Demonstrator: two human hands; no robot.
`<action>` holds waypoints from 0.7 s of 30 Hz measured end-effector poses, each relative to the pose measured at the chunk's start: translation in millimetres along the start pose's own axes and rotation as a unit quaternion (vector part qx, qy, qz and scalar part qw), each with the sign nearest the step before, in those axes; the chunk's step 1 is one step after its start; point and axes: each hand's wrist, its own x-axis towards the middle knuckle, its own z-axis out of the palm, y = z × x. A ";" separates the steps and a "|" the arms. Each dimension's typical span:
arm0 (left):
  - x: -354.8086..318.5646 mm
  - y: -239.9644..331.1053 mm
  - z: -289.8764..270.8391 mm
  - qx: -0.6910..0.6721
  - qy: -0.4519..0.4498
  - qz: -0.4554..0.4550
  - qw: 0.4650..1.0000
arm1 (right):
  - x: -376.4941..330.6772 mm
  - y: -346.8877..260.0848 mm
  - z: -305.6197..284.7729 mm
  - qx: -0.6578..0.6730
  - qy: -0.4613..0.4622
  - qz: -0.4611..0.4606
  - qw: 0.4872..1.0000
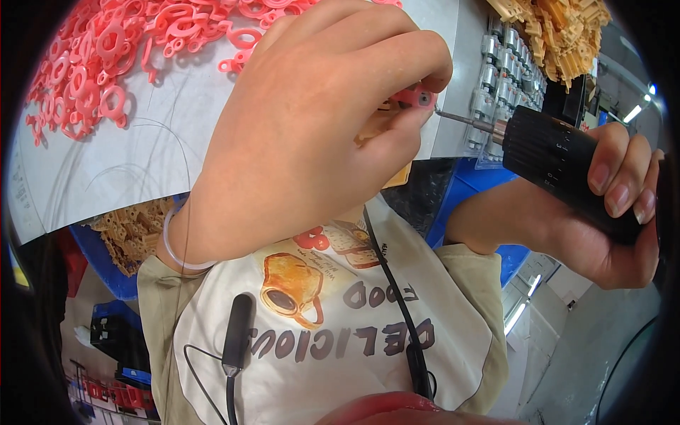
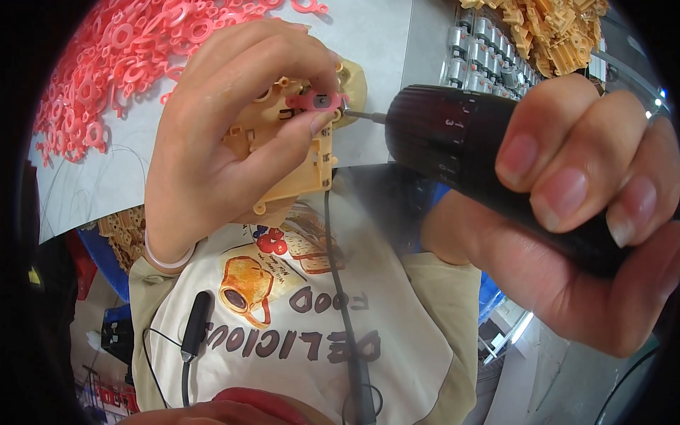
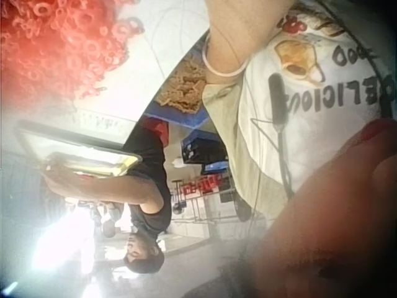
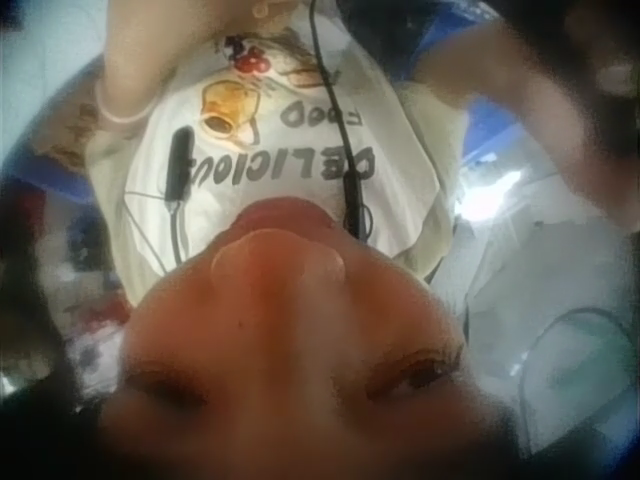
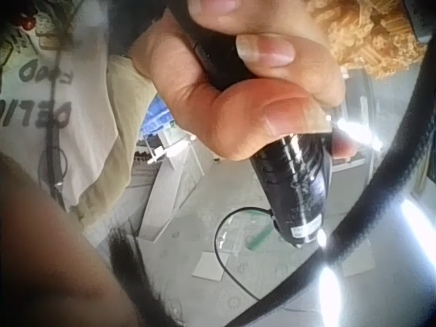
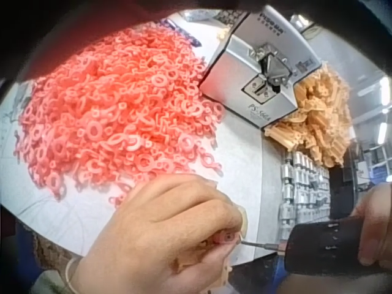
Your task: The person assembles small plastic components for a toy by hand, using an electric screwdriver to secure screws into a yellow plastic housing with pink plastic rings.
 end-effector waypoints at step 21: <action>0.9 -1.6 0.5 -0.013 0.012 0.016 1.000 | 1.6 -5.5 -2.3 0.000 -0.049 0.021 0.999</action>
